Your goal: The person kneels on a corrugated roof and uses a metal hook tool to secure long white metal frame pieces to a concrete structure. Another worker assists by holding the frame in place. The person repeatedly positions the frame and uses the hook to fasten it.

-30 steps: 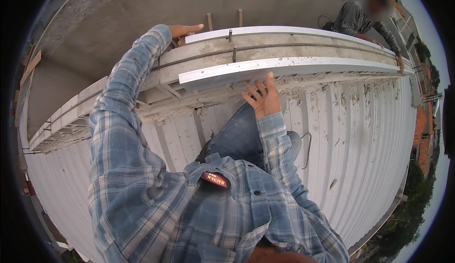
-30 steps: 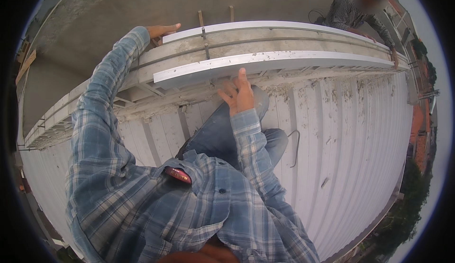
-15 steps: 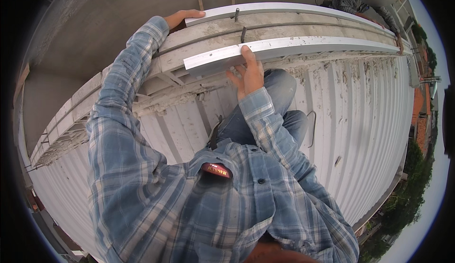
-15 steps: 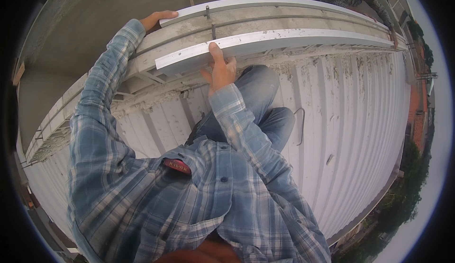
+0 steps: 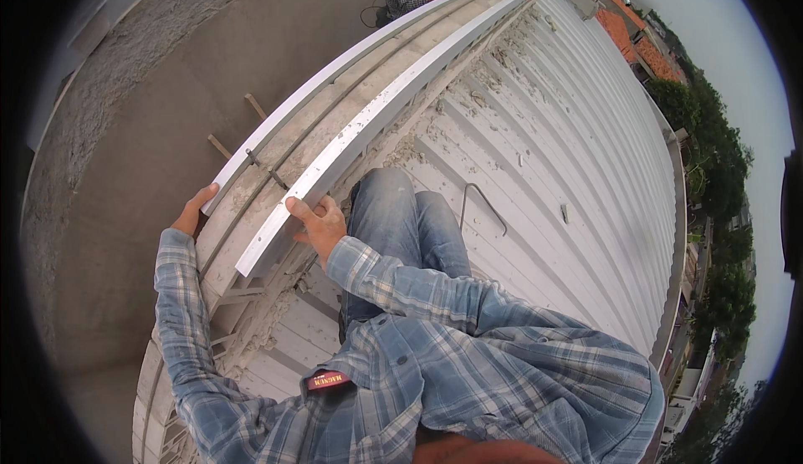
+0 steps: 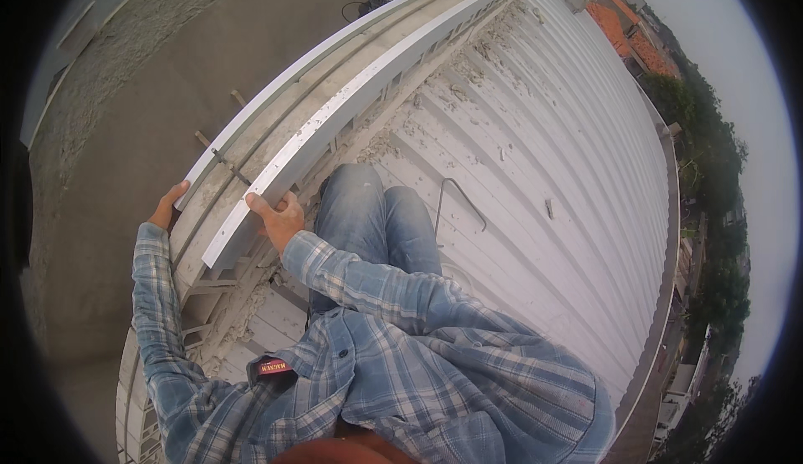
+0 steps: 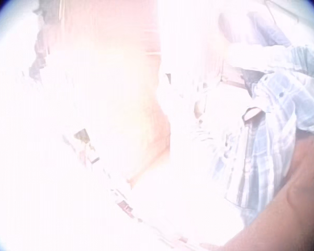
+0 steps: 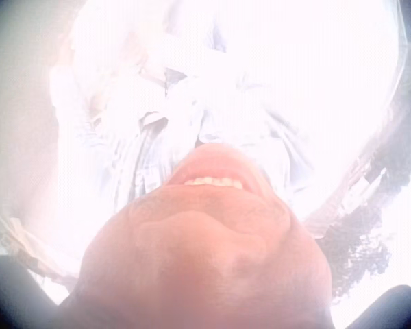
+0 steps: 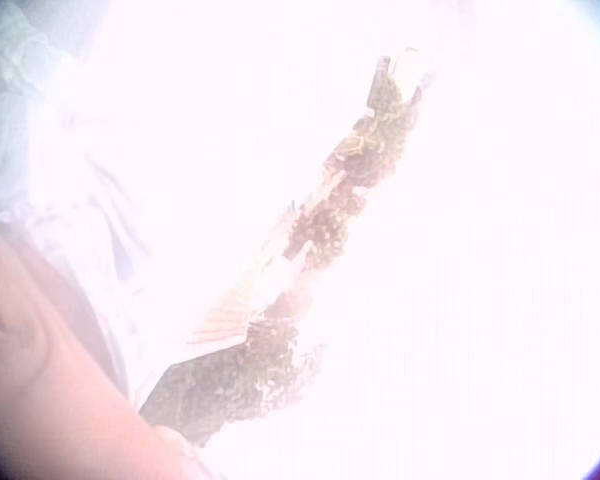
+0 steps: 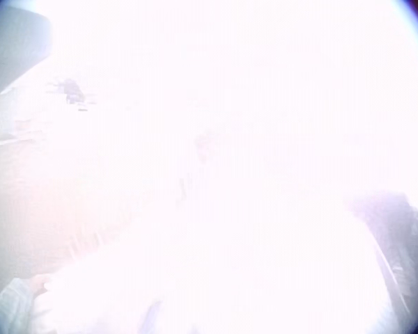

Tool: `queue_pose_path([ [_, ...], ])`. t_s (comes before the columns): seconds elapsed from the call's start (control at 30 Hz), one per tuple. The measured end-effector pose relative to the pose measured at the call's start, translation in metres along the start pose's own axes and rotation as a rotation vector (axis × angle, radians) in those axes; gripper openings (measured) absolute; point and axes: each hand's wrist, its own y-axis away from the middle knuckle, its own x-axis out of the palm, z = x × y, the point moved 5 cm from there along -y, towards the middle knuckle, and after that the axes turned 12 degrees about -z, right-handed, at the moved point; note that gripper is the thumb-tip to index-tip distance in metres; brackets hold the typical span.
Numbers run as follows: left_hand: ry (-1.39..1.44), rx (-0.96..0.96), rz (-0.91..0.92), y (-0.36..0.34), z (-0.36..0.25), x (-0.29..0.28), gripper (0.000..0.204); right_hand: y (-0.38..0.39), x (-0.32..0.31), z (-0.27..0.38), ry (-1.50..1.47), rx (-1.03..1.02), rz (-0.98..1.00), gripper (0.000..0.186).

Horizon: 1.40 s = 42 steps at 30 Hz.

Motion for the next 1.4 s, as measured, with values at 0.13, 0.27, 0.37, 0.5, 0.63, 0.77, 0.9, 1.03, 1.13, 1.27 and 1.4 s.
queue_pose_path([
  [0.13, 0.012, -0.009, 0.029, 0.015, -0.014, 0.014, 0.080, 0.000, -0.007, -0.001, -0.012, -0.046, -0.004, 0.086],
  [0.27, 0.052, 0.002, 0.026, 0.025, -0.023, 0.027, 0.077, -0.009, -0.014, -0.004, 0.083, -0.070, 0.025, 0.089],
  [0.37, 0.042, 0.017, 0.022, 0.024, -0.024, 0.021, 0.074, -0.014, -0.011, -0.014, 0.098, -0.096, 0.017, 0.098],
  [0.5, 0.046, 0.056, 0.061, 0.011, -0.015, 0.010, 0.073, -0.013, -0.007, -0.018, 0.125, -0.057, 0.035, 0.098],
  [0.63, 0.051, 0.046, 0.068, 0.021, -0.025, 0.022, 0.072, -0.019, -0.008, -0.017, 0.136, -0.063, 0.048, 0.099],
  [0.77, 0.038, 0.089, 0.032, 0.014, -0.024, 0.014, 0.073, -0.021, -0.007, -0.013, 0.127, -0.080, 0.062, 0.098],
  [0.9, 0.026, 0.096, 0.075, 0.005, -0.021, 0.023, 0.074, -0.017, -0.014, -0.006, 0.117, -0.103, 0.008, 0.109],
  [1.03, 0.034, -0.003, 0.115, 0.013, -0.019, 0.021, 0.075, -0.018, -0.014, -0.009, 0.109, -0.087, 0.028, 0.102],
  [1.13, 0.018, 0.075, 0.009, 0.002, -0.008, -0.005, 0.076, -0.015, 0.000, -0.013, 0.095, -0.087, 0.039, 0.098],
  [1.27, -0.010, 0.008, 0.016, 0.019, -0.031, 0.024, 0.074, -0.009, -0.013, 0.000, 0.114, -0.052, 0.063, 0.086],
  [1.4, -0.148, 0.080, -0.062, 0.014, -0.028, 0.013, 0.067, 0.000, -0.008, -0.003, 0.009, -0.058, 0.140, 0.070],
])
